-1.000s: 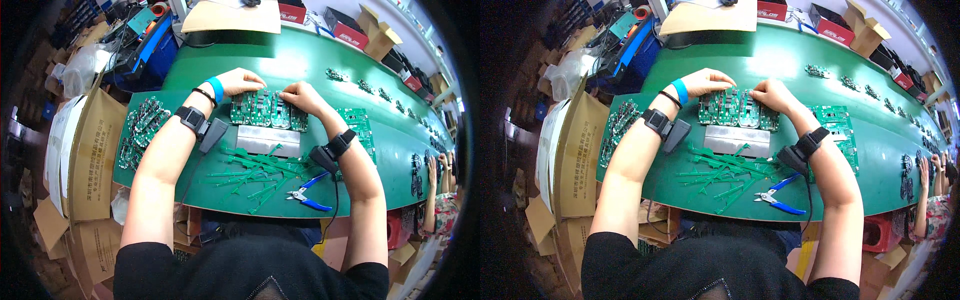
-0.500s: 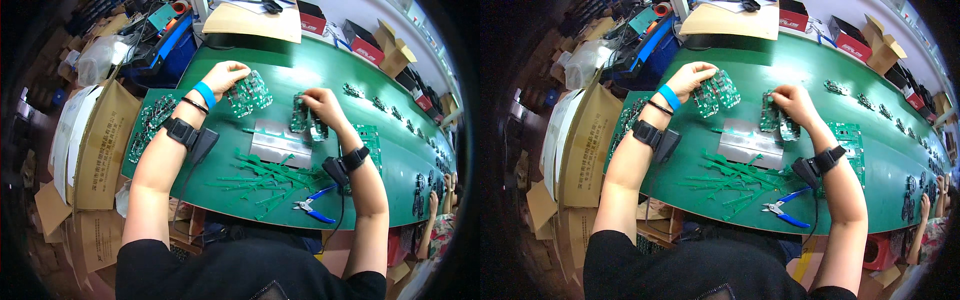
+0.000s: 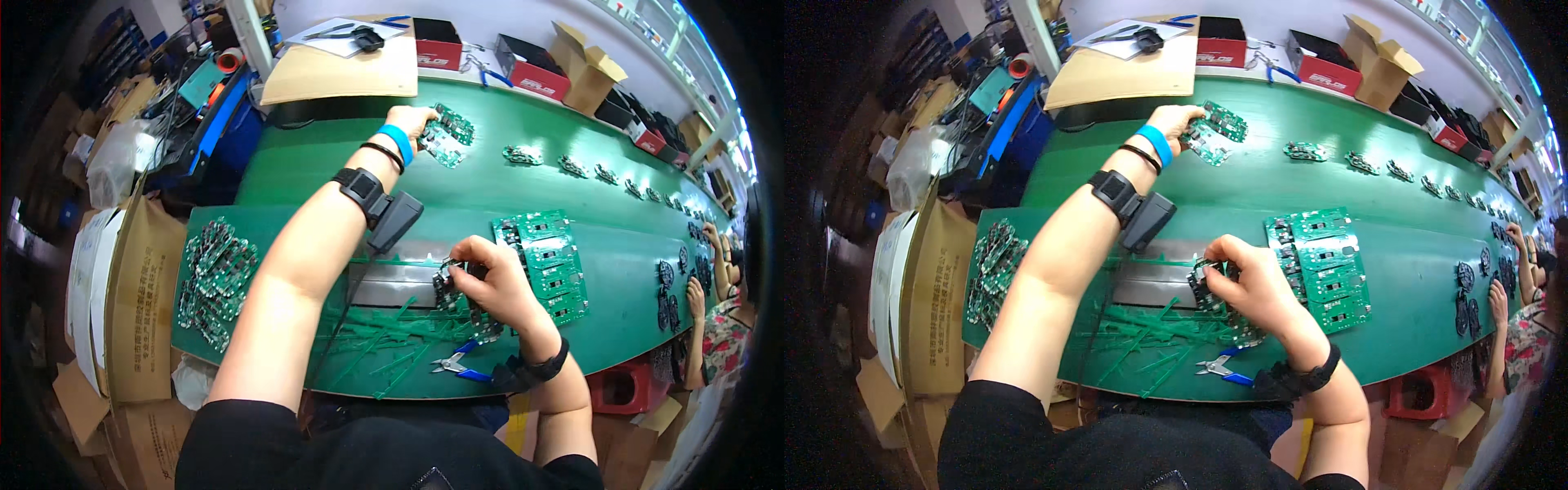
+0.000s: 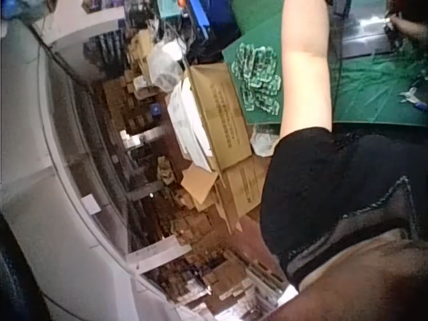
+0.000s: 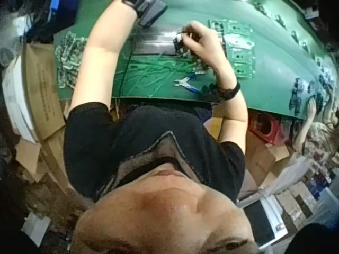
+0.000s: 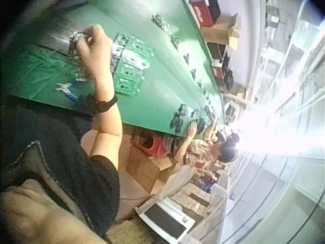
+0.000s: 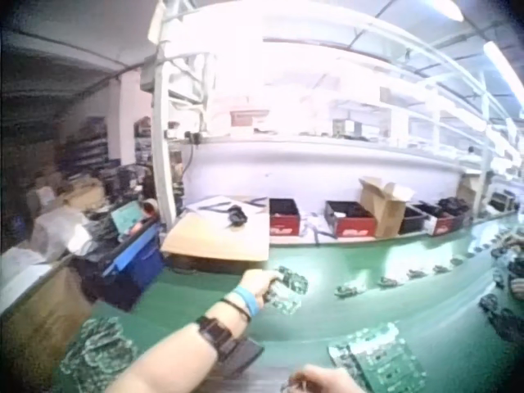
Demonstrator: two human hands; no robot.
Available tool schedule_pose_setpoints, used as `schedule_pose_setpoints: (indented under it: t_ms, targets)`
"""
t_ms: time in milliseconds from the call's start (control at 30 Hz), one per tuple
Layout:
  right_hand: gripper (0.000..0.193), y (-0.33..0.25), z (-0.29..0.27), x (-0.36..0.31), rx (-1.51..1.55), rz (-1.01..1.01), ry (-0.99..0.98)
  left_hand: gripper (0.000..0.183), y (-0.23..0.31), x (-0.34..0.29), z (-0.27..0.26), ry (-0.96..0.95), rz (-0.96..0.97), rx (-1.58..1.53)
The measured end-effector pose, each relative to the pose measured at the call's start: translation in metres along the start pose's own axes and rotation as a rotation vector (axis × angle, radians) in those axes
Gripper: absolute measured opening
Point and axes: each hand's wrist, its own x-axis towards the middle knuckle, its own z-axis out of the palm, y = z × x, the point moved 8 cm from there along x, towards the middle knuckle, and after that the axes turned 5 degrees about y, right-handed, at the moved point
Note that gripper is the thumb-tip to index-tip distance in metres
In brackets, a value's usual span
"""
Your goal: The person uses pliers to cut and separate individual green circuit boards from larger panel sheets. They place the separated boards into a pile on the table and discard the leftover frame pieces into a box.
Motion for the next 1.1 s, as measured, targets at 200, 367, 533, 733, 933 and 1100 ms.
schedule_pose_setpoints:
  t_ms: [200,367,533,733,933,1100]
  targets:
    - [0.017,0.019,-0.011,-0.003,0.248,0.024,0.12,0.007,-0.063,0.039,0.012,0.159,-0.109,-0.026]
    - [0.016,0.024,-0.015,-0.003,0.249,0.02,0.135,0.016,-0.072,0.049,0.017,0.164,-0.002,0.118]
    - [0.017,0.038,-0.015,-0.003,0.341,0.056,0.17,0.025,-0.017,0.04,-0.017,0.59,0.762,0.615]
    - [0.018,0.047,-0.004,-0.003,0.352,0.087,0.13,0.029,-0.009,0.085,-0.084,0.514,0.381,0.155]
    - [0.016,0.049,-0.004,-0.004,0.368,0.107,0.173,0.038,0.005,0.082,-0.085,0.676,0.582,0.999]
    - [0.014,0.055,-0.007,0.0,0.394,0.139,0.292,0.04,0.032,0.023,-0.032,0.072,0.605,1.064]
